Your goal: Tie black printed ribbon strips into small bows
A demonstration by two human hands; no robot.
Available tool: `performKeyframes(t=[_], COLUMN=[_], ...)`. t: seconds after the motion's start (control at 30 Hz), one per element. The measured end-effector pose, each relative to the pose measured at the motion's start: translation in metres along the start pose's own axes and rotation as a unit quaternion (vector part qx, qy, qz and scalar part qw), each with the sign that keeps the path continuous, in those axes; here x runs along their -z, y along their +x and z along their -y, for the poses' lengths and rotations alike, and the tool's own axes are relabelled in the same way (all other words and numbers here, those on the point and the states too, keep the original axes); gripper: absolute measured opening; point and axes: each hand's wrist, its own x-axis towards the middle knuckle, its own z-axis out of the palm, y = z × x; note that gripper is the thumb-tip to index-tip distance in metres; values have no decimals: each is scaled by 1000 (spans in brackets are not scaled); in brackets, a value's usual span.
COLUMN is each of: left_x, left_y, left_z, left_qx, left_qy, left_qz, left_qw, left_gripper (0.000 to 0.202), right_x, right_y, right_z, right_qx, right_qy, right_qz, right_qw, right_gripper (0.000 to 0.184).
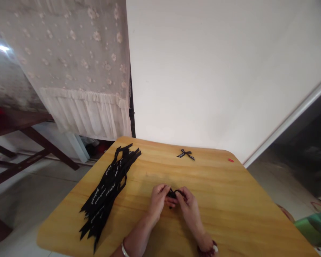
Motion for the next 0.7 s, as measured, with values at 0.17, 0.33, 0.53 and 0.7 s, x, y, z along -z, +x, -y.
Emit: performKeyframes(t=[0.17, 0.33, 0.53, 0.7], left_x=[-1, -4, -4, 0], left_y=[-1, -2, -3, -7], left_z=[-1, -2, -2, -10], left_qx=[-6, 6, 8, 24], left_qy=[0, 25, 24, -21], left_qz=[7, 20, 33, 45], left_qw=[1000, 999, 999, 998], left_gripper=[31, 33, 33, 46], right_x=[0, -2, -2, 3], right_y=[-2, -3, -3, 0], right_z=[-2, -3, -3, -1], right_qx=[16, 14, 8, 3], right_qy=[-33, -63, -68, -33], right_qz=[4, 4, 9, -6], right_qw=[999, 998, 998, 999], right_gripper=[15, 16, 17, 20])
